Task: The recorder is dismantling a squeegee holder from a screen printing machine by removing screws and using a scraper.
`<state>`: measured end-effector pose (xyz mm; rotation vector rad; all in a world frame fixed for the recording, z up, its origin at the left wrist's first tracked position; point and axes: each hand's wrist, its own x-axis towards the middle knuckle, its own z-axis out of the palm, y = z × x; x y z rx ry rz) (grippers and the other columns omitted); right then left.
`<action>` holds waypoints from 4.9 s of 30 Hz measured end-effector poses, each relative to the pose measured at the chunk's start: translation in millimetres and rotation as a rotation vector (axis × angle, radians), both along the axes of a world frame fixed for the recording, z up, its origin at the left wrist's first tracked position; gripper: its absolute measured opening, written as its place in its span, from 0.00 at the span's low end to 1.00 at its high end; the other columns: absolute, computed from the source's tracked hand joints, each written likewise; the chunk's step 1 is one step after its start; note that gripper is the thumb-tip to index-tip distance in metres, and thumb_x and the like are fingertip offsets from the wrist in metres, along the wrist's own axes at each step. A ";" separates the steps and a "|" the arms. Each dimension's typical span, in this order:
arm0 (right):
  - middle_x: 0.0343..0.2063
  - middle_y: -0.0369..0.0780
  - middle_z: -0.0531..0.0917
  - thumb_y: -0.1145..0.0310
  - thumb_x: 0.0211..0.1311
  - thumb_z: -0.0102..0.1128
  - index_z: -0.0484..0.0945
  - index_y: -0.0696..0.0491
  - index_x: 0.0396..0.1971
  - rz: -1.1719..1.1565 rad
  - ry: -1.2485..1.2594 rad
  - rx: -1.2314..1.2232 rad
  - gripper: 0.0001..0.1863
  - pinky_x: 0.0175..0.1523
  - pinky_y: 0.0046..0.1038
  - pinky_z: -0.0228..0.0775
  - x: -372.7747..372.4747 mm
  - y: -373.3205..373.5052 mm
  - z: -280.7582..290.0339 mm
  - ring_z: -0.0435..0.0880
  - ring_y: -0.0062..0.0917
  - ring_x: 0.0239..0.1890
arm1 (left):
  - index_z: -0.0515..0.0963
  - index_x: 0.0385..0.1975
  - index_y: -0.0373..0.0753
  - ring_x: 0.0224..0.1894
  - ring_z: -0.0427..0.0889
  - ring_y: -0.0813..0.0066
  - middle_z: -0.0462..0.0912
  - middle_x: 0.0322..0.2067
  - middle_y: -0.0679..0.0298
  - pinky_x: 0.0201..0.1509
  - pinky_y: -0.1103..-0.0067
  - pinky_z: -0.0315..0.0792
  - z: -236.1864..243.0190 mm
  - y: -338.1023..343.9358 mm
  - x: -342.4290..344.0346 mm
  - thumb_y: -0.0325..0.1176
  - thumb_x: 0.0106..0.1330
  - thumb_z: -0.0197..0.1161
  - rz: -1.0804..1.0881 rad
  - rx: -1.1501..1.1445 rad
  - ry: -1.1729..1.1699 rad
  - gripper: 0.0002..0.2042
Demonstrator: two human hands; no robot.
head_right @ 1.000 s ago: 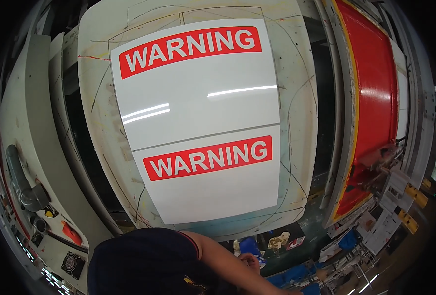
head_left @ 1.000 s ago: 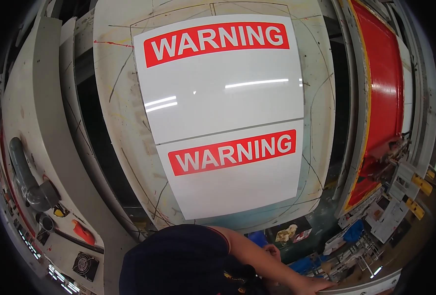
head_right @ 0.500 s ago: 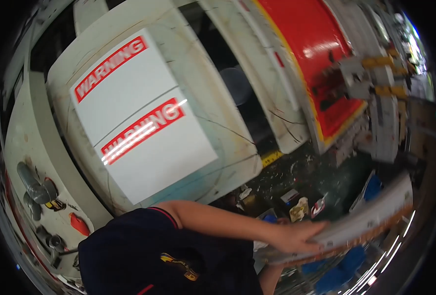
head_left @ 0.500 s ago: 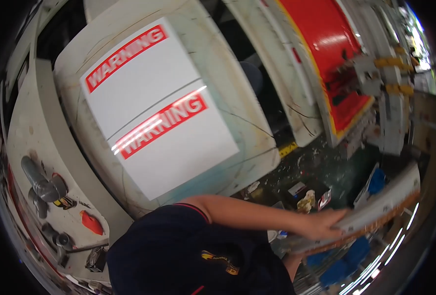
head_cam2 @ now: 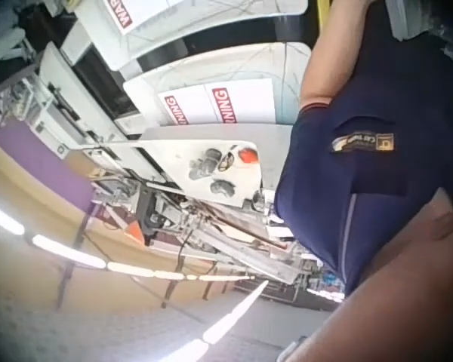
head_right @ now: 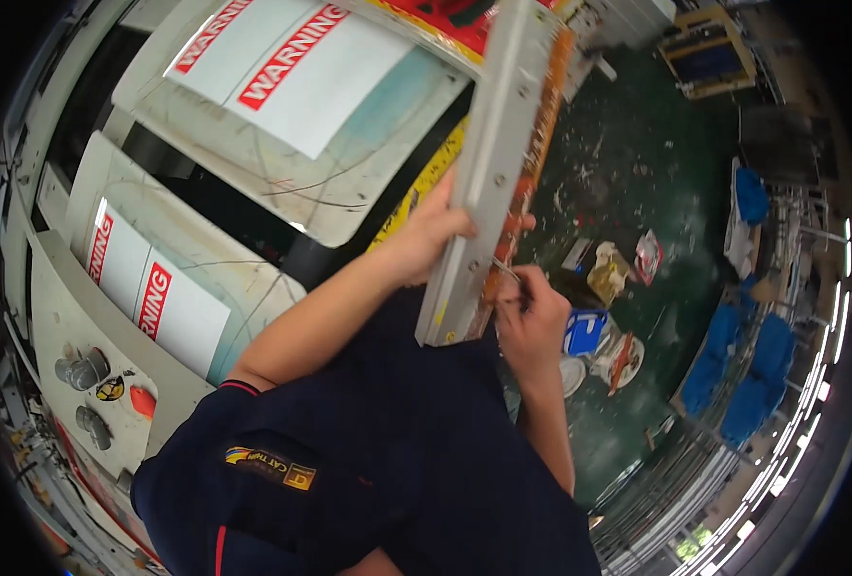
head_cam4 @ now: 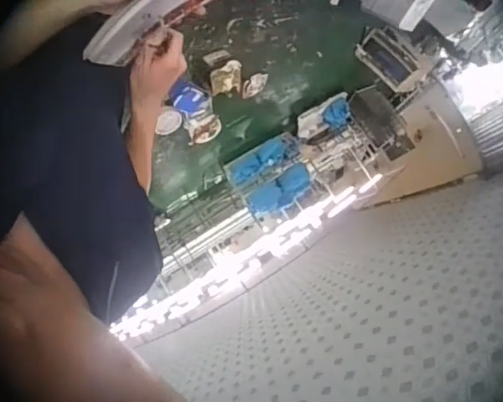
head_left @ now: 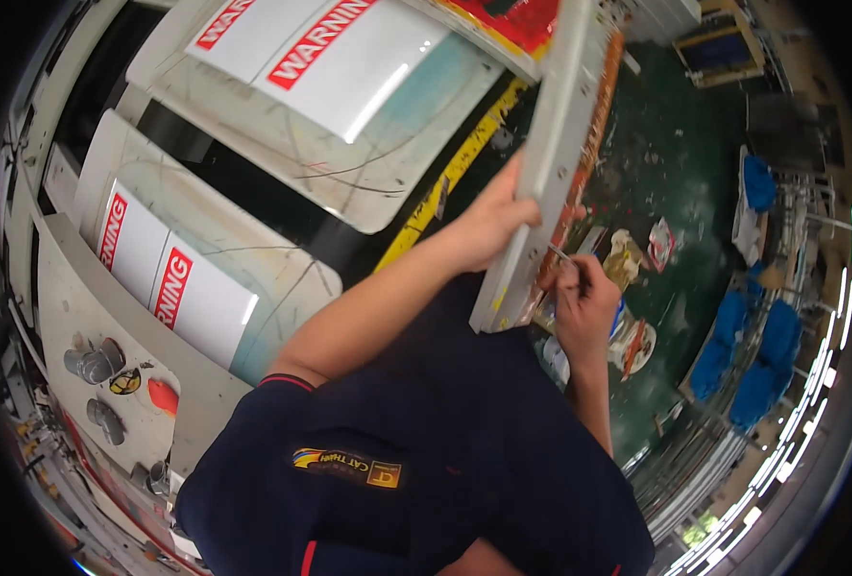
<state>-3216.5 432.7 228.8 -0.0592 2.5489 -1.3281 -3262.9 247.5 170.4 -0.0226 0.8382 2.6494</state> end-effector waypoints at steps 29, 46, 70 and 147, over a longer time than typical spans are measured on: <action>0.16 0.34 0.66 0.62 0.86 0.37 0.63 0.55 0.33 0.029 -0.327 -0.569 0.17 0.21 0.23 0.70 74.3 88.5 -0.5 0.70 0.19 0.12 | 0.48 0.78 0.40 0.65 0.78 0.58 0.70 0.68 0.53 0.65 0.65 0.75 42.7 116.2 70.8 0.21 0.55 0.49 0.174 -0.291 0.133 0.43; 0.17 0.47 0.76 0.60 0.79 0.53 0.74 0.59 0.34 -0.216 0.156 -0.131 0.17 0.27 0.38 0.64 124.2 2.6 -23.2 0.77 0.38 0.17 | 0.58 0.72 0.36 0.62 0.77 0.71 0.70 0.69 0.57 0.66 0.71 0.72 -6.8 61.7 129.2 0.19 0.66 0.58 0.319 -0.417 0.057 0.33; 0.47 0.48 0.76 0.28 0.58 0.62 0.73 0.58 0.51 -0.053 0.565 0.107 0.44 0.54 0.42 0.71 143.6 -50.3 -36.1 0.78 0.43 0.47 | 0.64 0.69 0.31 0.62 0.79 0.58 0.75 0.63 0.52 0.70 0.60 0.73 27.7 -79.0 157.7 0.24 0.63 0.56 -0.387 -0.150 -0.134 0.31; 0.17 0.33 0.77 0.73 0.75 0.53 0.74 0.60 0.25 -0.075 0.013 -0.524 0.14 0.26 0.20 0.62 146.5 -50.3 55.9 0.72 0.12 0.19 | 0.63 0.69 0.31 0.62 0.77 0.61 0.71 0.66 0.53 0.64 0.59 0.78 67.5 -91.9 172.7 0.29 0.52 0.57 0.296 -0.314 0.113 0.37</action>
